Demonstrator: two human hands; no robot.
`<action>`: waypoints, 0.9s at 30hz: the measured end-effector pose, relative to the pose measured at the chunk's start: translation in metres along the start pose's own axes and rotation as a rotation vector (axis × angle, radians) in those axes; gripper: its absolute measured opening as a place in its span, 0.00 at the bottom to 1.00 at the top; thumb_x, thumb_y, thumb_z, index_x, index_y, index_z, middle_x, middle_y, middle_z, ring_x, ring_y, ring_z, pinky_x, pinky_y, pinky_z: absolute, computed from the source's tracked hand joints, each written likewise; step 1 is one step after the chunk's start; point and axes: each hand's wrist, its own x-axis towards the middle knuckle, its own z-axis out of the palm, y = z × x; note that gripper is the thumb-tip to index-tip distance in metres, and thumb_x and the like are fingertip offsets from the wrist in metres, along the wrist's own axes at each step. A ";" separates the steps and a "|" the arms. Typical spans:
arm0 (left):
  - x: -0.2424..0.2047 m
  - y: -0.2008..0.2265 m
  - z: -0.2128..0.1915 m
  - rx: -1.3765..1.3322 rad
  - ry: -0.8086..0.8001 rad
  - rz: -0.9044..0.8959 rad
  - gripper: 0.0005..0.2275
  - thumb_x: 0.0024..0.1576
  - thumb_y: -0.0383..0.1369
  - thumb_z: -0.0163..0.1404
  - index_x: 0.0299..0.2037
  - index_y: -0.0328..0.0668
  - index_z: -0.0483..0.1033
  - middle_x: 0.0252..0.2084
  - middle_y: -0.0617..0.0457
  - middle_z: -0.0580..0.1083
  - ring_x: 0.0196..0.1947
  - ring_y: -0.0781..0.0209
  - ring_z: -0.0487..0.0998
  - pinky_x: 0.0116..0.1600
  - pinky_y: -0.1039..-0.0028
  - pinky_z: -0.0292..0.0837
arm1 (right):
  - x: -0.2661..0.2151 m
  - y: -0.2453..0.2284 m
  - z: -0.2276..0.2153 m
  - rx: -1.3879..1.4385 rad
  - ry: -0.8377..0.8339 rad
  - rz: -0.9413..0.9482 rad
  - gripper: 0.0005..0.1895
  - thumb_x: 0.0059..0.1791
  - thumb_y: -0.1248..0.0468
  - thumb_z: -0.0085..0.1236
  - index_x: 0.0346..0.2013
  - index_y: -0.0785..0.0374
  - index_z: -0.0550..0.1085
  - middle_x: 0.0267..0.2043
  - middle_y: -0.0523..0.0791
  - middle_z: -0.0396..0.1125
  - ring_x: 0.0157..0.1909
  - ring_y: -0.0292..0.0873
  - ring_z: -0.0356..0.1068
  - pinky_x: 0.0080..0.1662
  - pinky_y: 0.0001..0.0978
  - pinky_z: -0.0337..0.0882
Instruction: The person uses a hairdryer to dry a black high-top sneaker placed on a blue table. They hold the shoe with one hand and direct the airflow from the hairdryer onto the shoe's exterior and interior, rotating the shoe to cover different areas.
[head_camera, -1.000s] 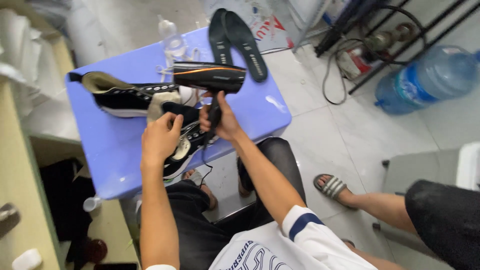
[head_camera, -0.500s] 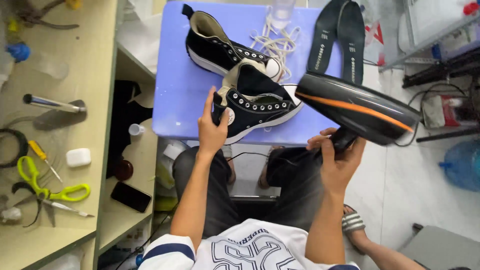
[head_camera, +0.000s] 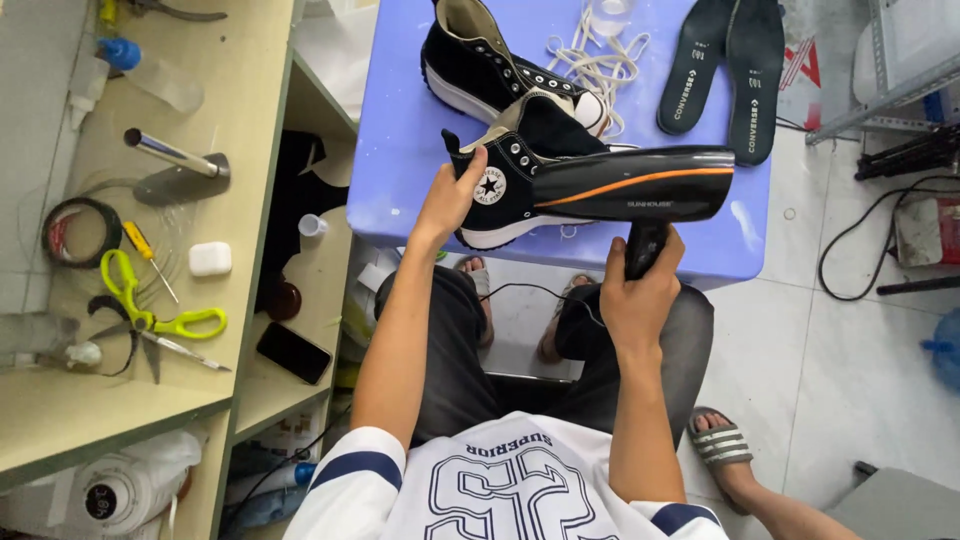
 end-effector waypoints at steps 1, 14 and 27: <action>-0.005 0.009 -0.001 -0.003 0.005 0.005 0.31 0.62 0.66 0.51 0.43 0.41 0.87 0.37 0.43 0.82 0.42 0.53 0.81 0.51 0.58 0.73 | 0.000 -0.001 0.001 0.002 0.000 -0.007 0.21 0.63 0.65 0.59 0.65 0.74 0.64 0.28 0.53 0.68 0.25 0.51 0.72 0.27 0.40 0.67; 0.002 0.011 0.001 -0.053 0.015 0.091 0.29 0.68 0.58 0.48 0.41 0.32 0.84 0.36 0.41 0.80 0.45 0.50 0.81 0.54 0.56 0.72 | -0.009 0.001 -0.027 -0.059 0.016 0.027 0.27 0.60 0.70 0.60 0.70 0.75 0.59 0.38 0.59 0.69 0.35 0.59 0.75 0.36 0.49 0.71; -0.005 0.013 0.008 -0.032 0.104 0.166 0.28 0.67 0.55 0.49 0.17 0.47 0.70 0.16 0.56 0.69 0.24 0.61 0.72 0.37 0.67 0.68 | 0.005 0.006 -0.024 0.799 -0.040 0.301 0.19 0.63 0.62 0.53 0.61 0.53 0.54 0.35 0.45 0.63 0.19 0.40 0.64 0.20 0.34 0.65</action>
